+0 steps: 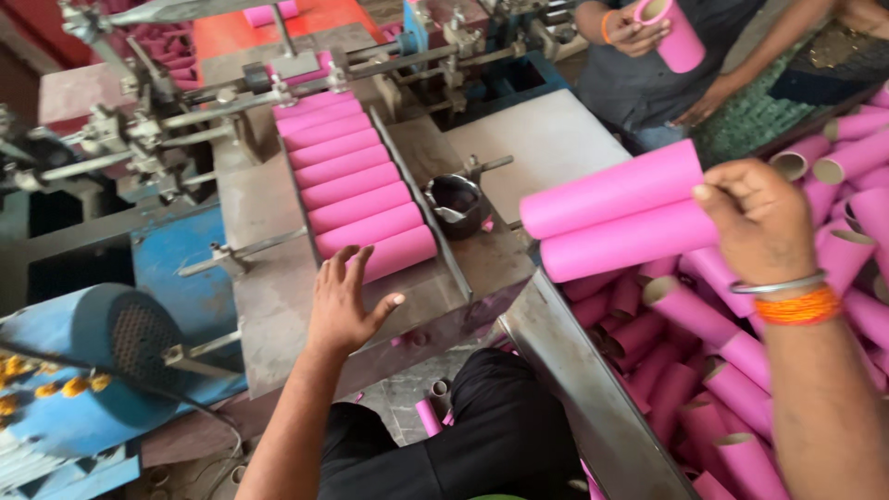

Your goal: The person repeatedly picks up pink paper tubes from a pile and places them into a machine's input tray. The person handles the tubes one by one, maintaining a steady flow into the machine.

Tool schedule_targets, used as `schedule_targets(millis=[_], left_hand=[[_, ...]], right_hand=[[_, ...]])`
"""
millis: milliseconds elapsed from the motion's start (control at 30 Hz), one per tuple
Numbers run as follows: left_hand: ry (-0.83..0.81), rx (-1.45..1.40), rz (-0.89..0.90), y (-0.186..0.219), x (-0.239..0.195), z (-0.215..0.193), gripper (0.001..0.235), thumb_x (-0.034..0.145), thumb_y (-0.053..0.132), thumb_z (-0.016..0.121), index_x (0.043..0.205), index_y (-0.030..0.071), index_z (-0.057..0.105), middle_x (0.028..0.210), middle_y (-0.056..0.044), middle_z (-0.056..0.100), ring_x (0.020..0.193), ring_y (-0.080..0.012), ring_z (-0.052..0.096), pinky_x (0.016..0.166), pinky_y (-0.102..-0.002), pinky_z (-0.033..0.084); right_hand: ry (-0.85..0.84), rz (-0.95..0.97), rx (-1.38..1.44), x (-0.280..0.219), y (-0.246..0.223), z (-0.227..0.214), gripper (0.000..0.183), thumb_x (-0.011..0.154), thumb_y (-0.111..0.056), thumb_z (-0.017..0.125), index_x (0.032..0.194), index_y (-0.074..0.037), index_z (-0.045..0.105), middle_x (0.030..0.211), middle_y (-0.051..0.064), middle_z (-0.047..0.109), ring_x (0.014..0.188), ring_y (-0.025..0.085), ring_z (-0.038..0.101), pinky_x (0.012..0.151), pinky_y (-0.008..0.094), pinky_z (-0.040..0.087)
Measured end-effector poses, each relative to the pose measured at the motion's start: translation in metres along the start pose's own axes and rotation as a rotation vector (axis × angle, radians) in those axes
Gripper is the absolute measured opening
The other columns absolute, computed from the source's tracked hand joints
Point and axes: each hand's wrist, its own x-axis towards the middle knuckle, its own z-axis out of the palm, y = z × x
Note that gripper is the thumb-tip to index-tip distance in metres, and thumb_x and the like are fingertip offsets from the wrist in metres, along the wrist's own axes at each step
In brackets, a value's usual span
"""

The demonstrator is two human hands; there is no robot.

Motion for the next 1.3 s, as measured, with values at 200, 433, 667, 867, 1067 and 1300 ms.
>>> schedule_targets(millis=[200,433,667,867,1067,1300], left_hand=[[0.012,-0.145,0.015,-0.009,-0.001,-0.001,0.1,0.088,0.071,0.06,0.157,0.003,0.036,0.147,-0.028,0.048,0.132,-0.0479,0.047,0.112,-0.056,0.037],[-0.007,-0.222,0.101,-0.008,0.001,-0.007,0.122,0.078,0.084,0.058,0.163,0.002,0.027,0.158,-0.031,0.04,0.146,-0.0498,0.039,0.121,-0.058,0.03],[-0.374,0.259,-0.05,0.018,0.013,-0.01,0.121,0.057,0.075,0.077,0.156,0.017,0.036,0.145,-0.02,0.048,0.137,-0.0399,0.043,0.119,-0.058,0.024],[-0.352,0.309,-0.045,0.018,0.012,-0.008,0.106,0.061,0.07,0.08,0.147,0.017,0.048,0.142,-0.015,0.052,0.135,-0.0381,0.044,0.118,-0.058,0.022],[-0.174,0.196,0.005,0.01,0.004,-0.001,0.099,0.066,0.068,0.079,0.144,0.013,0.052,0.139,-0.018,0.054,0.129,-0.0395,0.048,0.115,-0.057,0.03],[-0.05,-0.088,-0.003,0.046,0.006,-0.029,0.068,0.079,0.04,0.08,0.135,0.007,0.061,0.136,-0.017,0.061,0.125,-0.0381,0.055,0.107,-0.05,0.044]], right_hand=[[-0.037,0.045,0.185,0.003,0.0,0.118,0.028,0.098,0.001,0.069,0.126,-0.001,0.065,0.103,0.002,0.069,0.092,0.006,0.062,0.086,0.021,0.051],[-0.124,0.036,0.167,-0.013,0.006,0.229,0.026,0.094,-0.003,0.069,0.121,-0.002,0.069,0.102,0.003,0.074,0.09,0.009,0.069,0.082,0.025,0.055],[-0.188,-0.051,-0.313,-0.033,-0.002,0.281,0.02,0.091,-0.023,0.074,0.107,-0.01,0.071,0.098,0.01,0.073,0.083,0.027,0.071,0.075,0.036,0.055],[-0.248,0.019,-0.643,-0.055,0.099,0.129,0.017,0.094,-0.026,0.071,0.097,-0.01,0.075,0.098,0.012,0.072,0.094,0.034,0.069,0.08,0.044,0.055],[-0.567,-0.015,-1.032,-0.135,0.209,0.033,0.067,0.066,-0.03,0.078,0.129,-0.011,0.068,0.135,0.017,0.058,0.112,0.041,0.057,0.093,0.05,0.046],[-0.844,-0.301,-1.439,-0.182,0.273,0.084,0.02,0.089,-0.024,0.063,0.097,-0.012,0.075,0.107,0.013,0.072,0.12,0.036,0.059,0.104,0.049,0.045]])
